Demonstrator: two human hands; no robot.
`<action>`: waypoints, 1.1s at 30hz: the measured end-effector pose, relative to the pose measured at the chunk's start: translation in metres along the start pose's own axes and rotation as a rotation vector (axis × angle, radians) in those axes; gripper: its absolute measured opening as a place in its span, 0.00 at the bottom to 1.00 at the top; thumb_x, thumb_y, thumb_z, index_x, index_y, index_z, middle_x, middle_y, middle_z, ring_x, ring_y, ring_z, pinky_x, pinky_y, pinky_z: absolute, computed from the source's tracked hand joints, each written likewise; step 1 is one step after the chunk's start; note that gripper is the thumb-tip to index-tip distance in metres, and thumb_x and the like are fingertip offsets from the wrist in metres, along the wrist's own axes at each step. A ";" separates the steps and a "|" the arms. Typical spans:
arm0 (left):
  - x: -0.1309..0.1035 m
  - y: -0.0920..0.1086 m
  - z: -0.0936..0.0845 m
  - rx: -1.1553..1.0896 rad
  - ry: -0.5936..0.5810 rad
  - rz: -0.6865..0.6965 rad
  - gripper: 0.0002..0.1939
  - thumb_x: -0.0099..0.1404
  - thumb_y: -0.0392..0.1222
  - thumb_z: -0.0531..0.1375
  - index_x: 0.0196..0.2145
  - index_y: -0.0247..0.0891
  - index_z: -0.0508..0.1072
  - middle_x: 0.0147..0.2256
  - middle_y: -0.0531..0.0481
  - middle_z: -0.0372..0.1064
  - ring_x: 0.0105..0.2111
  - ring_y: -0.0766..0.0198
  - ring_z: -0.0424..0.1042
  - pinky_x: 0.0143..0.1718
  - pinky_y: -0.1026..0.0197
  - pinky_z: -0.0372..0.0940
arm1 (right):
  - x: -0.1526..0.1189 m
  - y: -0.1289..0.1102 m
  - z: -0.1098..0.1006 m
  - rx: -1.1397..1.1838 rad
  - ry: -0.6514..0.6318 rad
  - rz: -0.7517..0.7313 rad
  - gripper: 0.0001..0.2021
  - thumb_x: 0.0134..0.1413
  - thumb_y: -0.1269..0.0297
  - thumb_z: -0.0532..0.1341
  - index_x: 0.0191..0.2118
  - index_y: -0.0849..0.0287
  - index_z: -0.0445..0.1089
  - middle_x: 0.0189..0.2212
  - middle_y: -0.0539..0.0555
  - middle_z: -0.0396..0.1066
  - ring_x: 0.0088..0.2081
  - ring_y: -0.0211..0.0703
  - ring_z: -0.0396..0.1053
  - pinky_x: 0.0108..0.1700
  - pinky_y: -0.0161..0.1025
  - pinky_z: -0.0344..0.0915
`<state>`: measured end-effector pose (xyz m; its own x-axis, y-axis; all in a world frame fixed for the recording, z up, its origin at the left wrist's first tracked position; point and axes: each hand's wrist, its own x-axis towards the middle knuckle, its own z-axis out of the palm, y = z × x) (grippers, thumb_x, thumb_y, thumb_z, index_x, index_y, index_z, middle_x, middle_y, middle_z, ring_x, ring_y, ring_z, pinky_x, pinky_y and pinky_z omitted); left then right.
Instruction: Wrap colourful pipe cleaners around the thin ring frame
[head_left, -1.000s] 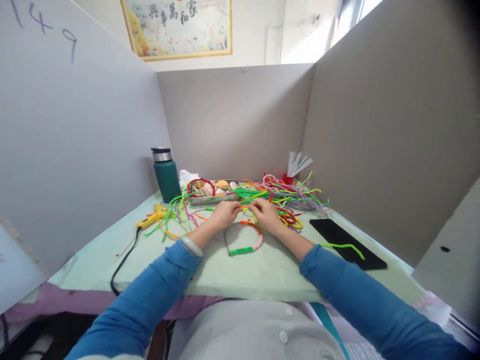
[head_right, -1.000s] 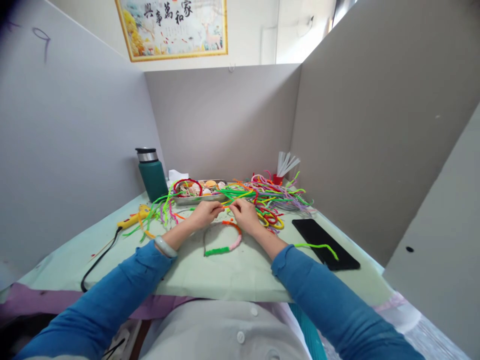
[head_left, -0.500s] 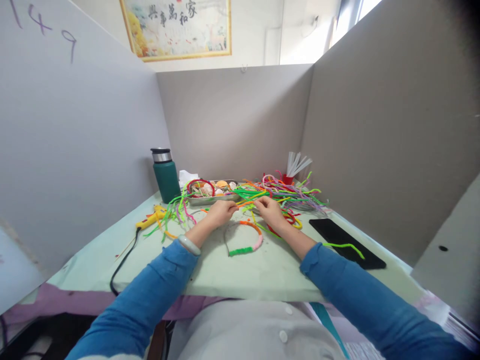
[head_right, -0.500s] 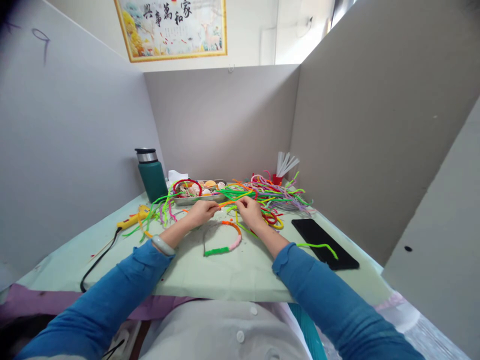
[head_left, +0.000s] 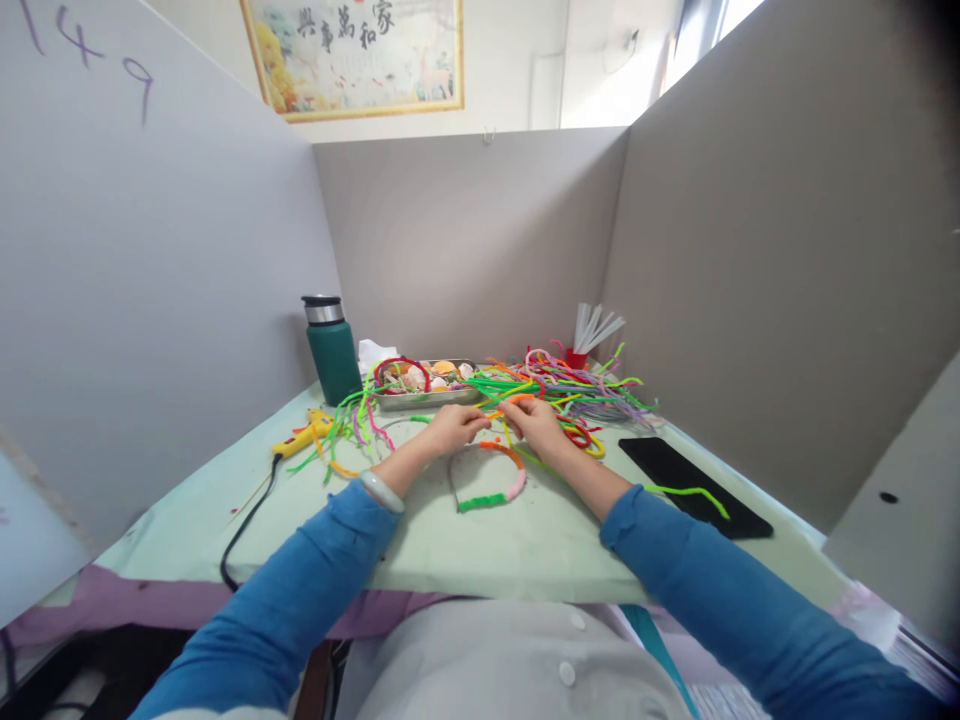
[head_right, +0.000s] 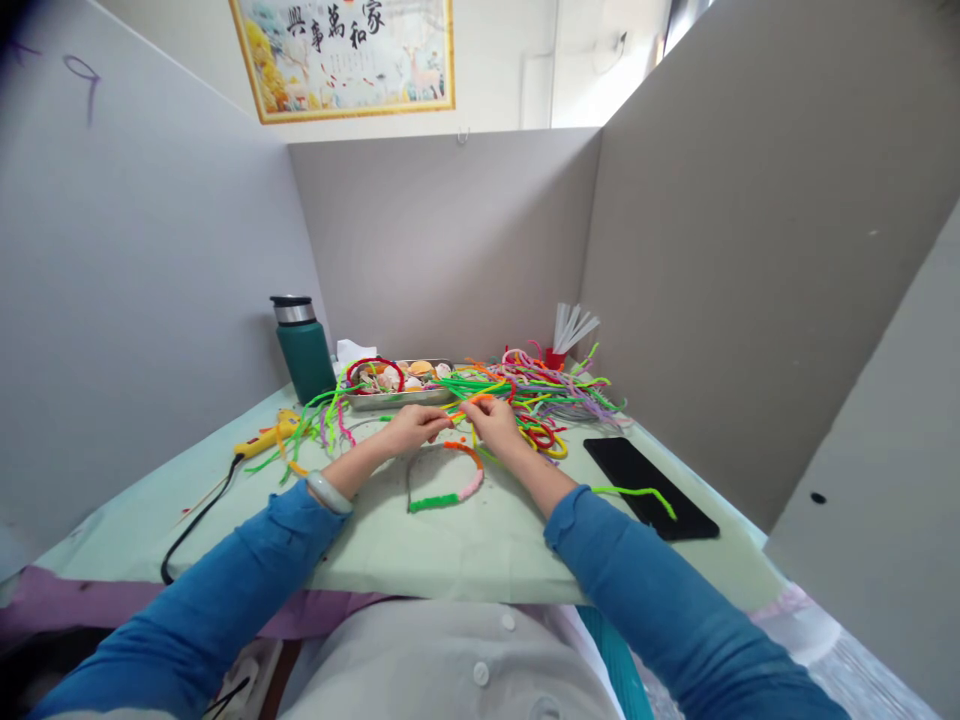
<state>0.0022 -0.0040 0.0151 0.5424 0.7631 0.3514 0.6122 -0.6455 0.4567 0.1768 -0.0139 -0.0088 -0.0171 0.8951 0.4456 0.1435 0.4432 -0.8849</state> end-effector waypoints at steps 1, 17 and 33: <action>0.000 0.000 -0.001 -0.011 0.008 -0.021 0.19 0.61 0.48 0.50 0.24 0.33 0.72 0.21 0.52 0.66 0.21 0.69 0.59 0.24 0.67 0.51 | 0.001 0.000 -0.002 0.008 0.043 0.003 0.17 0.45 0.51 0.58 0.19 0.60 0.60 0.11 0.44 0.53 0.15 0.30 0.49 0.18 0.32 0.46; -0.004 0.001 -0.006 -0.573 -0.089 -0.170 0.13 0.56 0.48 0.55 0.29 0.33 0.67 0.22 0.53 0.63 0.17 0.75 0.52 0.17 0.69 0.46 | 0.005 -0.001 -0.009 0.258 0.154 0.096 0.18 0.40 0.51 0.62 0.20 0.59 0.57 0.14 0.44 0.56 0.15 0.28 0.51 0.16 0.30 0.48; -0.005 0.015 -0.008 -0.691 0.000 -0.304 0.08 0.56 0.42 0.56 0.25 0.34 0.63 0.19 0.54 0.63 0.12 0.77 0.51 0.14 0.69 0.45 | 0.004 -0.005 -0.009 0.108 -0.061 0.030 0.18 0.44 0.48 0.58 0.25 0.61 0.64 0.16 0.45 0.59 0.15 0.28 0.51 0.16 0.29 0.48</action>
<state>0.0036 -0.0170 0.0266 0.4068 0.9045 0.1283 0.2348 -0.2392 0.9422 0.1850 -0.0128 -0.0019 -0.0755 0.9076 0.4129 0.0373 0.4163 -0.9084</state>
